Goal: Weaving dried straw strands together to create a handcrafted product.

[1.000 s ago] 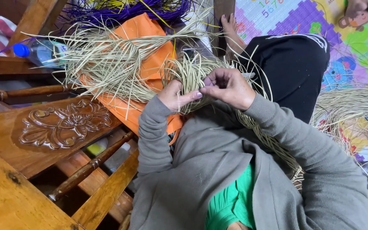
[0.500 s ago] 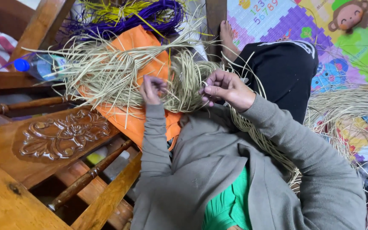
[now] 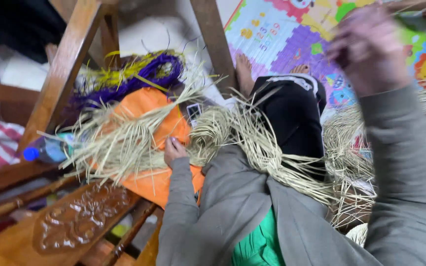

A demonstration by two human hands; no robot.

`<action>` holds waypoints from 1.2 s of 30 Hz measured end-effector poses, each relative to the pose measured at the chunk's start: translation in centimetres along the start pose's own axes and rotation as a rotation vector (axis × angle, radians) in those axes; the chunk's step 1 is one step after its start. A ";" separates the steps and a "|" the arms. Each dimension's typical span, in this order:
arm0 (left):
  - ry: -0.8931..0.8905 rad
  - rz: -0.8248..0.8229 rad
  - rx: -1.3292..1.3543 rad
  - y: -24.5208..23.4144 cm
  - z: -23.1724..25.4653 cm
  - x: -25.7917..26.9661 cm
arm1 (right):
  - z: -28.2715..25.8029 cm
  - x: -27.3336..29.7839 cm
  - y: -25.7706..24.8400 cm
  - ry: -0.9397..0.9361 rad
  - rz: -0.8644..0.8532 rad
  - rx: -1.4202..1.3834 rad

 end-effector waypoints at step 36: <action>0.882 -0.722 0.779 -3.2 42.3 -2.7 | 1.4 6.1 4.0 -0.542 0.010 1.326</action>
Point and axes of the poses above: each hand's wrist, its own x-axis away from the middle knuckle, its own y-axis out of the palm, z = x × y, the point moved 8 cm from there along -x, towards the middle knuckle, and after that the axes turned 8 degrees about y, right-handed, at the moved point
